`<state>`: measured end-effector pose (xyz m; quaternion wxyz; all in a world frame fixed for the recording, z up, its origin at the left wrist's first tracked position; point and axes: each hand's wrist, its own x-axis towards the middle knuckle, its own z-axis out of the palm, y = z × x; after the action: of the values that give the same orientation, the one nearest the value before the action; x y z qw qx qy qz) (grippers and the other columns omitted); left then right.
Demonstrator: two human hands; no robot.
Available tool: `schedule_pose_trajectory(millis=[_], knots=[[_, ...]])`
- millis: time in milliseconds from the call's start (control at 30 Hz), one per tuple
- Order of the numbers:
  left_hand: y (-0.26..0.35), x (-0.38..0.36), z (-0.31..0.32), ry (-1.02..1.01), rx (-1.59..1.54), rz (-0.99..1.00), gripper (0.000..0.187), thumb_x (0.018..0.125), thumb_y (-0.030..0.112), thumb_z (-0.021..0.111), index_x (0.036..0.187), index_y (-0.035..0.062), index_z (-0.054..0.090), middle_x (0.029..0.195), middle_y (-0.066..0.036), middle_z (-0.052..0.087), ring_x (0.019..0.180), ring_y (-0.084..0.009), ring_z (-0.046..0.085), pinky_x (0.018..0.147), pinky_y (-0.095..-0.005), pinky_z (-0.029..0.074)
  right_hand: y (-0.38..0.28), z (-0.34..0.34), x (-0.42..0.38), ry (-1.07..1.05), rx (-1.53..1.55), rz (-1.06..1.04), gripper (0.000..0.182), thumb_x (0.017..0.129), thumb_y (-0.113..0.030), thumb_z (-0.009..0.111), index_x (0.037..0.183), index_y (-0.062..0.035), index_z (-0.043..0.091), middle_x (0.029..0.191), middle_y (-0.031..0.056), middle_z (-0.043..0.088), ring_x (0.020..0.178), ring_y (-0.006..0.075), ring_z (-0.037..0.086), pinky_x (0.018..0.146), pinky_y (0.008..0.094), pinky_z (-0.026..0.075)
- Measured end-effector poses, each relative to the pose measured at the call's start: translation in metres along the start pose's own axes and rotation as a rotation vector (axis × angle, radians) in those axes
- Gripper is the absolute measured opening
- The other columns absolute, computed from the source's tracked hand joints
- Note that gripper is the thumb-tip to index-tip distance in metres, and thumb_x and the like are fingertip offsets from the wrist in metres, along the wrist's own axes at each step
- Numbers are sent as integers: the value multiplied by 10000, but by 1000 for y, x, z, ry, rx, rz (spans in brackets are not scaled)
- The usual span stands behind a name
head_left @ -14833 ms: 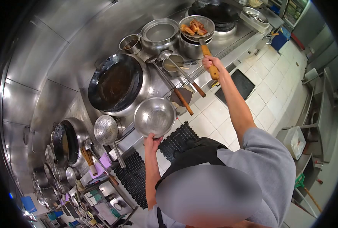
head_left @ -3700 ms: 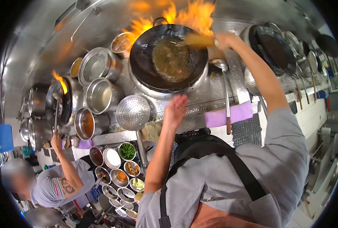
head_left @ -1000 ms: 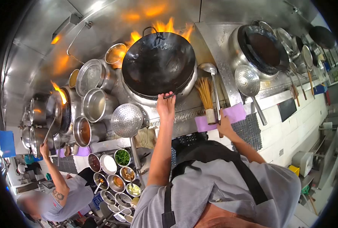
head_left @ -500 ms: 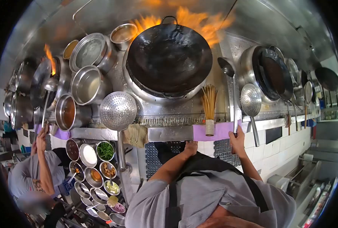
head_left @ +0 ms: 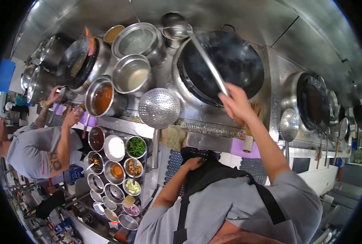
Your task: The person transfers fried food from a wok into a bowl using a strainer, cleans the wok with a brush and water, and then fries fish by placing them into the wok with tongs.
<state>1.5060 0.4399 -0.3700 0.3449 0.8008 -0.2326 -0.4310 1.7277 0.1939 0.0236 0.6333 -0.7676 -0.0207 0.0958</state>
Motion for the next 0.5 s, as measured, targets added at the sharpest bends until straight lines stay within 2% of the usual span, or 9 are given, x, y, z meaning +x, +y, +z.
schedule_pose_trajectory(millis=[100,200,267,300,333,367,400,433,500], knots=[[-67,-90,-12,-58,123,-562,624,859,413,620,1311,-10,538,1213,-280,622,1166,-423,589,982,-487,483,28,68,154,-54,-143,-206,153,901,-73,584,1024,18,588,518,32,501,351,132,475,329,315,340],[-160,-173,56,147,-109,-572,542,845,403,641,1226,20,610,1153,-272,652,1107,-416,620,944,-475,503,-3,132,236,-9,-409,-55,100,902,-80,552,889,19,567,496,58,503,350,190,493,346,347,382],[-136,-218,50,204,-160,-536,521,873,443,605,1117,-15,650,1089,-314,648,1057,-439,630,912,-494,516,8,163,292,-138,-79,162,136,873,-95,586,854,40,583,584,141,589,476,241,590,465,377,475],[-171,-230,84,119,-301,-509,506,880,435,634,1199,43,628,1059,-262,666,992,-417,647,872,-480,530,8,170,312,-202,86,272,155,858,-102,603,837,51,591,628,182,632,538,267,639,524,393,522],[-159,-237,93,114,-809,-822,480,850,415,694,1248,161,610,1127,-164,658,1039,-352,625,887,-478,517,3,164,321,-339,546,389,112,857,-67,591,783,12,561,611,118,584,520,226,601,490,336,502],[-161,-244,122,376,-692,-553,473,831,388,724,1246,198,596,1178,-66,633,1127,-273,574,895,-485,490,5,157,340,-469,913,555,117,862,-58,581,764,-16,534,620,85,557,524,197,586,483,311,489],[-148,-246,126,360,-781,-630,465,833,382,722,1239,194,598,1172,-70,634,1120,-275,576,891,-484,491,7,151,358,-600,1277,714,139,866,-50,571,744,-44,506,628,52,530,527,169,570,476,286,477],[-134,-248,124,339,-797,-677,457,834,376,721,1233,189,600,1166,-73,635,1113,-276,579,887,-482,492,1,150,359,-616,1378,586,161,942,-96,490,970,60,462,662,-19,505,508,86,548,444,259,492],[-114,-253,119,330,-812,-697,441,836,365,717,1220,180,603,1154,-80,638,1099,-278,584,879,-478,493,-28,142,362,-540,1495,624,265,951,-92,473,1110,105,394,664,3,497,490,98,525,442,261,493]])
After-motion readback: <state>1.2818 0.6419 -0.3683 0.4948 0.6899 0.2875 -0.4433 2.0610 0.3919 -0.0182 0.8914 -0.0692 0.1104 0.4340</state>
